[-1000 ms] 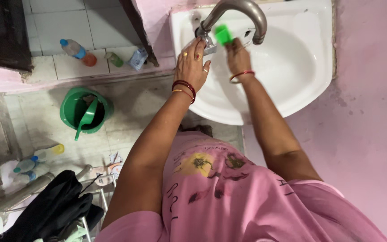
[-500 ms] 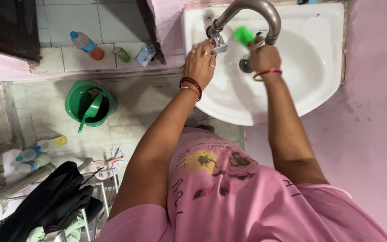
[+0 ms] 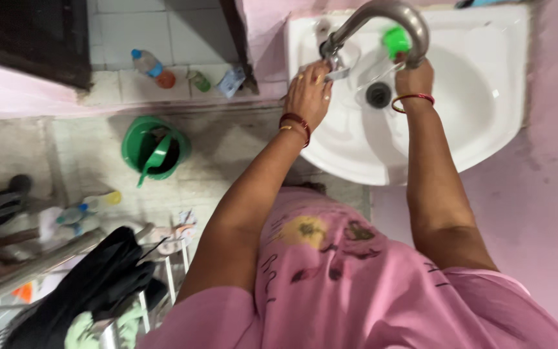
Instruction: The person cleans a bathroom sink and faucet by hand using a green scrub brush and rinsing with water.
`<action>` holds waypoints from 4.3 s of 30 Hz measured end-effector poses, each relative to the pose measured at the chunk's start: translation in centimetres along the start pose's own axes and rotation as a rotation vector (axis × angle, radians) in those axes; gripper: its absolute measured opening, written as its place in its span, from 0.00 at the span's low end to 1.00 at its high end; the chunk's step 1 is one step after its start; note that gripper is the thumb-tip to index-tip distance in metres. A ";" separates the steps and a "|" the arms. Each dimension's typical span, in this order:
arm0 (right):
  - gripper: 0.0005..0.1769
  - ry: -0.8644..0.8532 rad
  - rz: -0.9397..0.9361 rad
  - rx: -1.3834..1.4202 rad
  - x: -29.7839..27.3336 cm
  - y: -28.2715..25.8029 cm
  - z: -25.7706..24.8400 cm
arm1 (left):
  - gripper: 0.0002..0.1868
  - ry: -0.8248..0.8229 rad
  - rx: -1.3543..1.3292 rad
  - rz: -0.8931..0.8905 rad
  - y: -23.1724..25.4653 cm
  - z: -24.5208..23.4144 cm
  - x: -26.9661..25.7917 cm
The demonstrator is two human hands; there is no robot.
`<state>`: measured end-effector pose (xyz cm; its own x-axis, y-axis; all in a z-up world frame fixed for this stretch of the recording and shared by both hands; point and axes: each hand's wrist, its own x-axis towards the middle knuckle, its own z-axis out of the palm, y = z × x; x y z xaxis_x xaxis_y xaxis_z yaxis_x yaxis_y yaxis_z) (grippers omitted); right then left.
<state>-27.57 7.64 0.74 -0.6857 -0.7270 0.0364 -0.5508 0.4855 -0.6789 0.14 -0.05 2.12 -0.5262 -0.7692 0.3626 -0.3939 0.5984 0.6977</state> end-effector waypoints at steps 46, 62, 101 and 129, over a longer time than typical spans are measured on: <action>0.21 -0.191 -0.147 -0.061 0.8 -1.6 -0.2 | 0.36 -0.097 0.172 0.019 0.2 0.7 0.4; 0.16 -0.389 -0.392 -0.181 2.8 -0.7 1.6 | 0.36 -0.080 0.195 0.000 -2.2 3.7 1.1; 0.13 -0.191 -0.685 -0.359 -4.6 -15.5 -1.9 | 0.23 0.006 -0.019 -0.224 -2.3 3.7 0.6; 0.10 -0.346 -0.285 0.184 4.4 -3.3 1.8 | 0.27 -0.126 -0.053 -0.209 0.9 3.5 4.3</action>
<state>-27.92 1.97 1.80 -0.3037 -0.9527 0.0149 -0.5792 0.1722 -0.7968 -5.17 -2.03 2.16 -0.5286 -0.8390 0.1290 -0.4662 0.4139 0.7819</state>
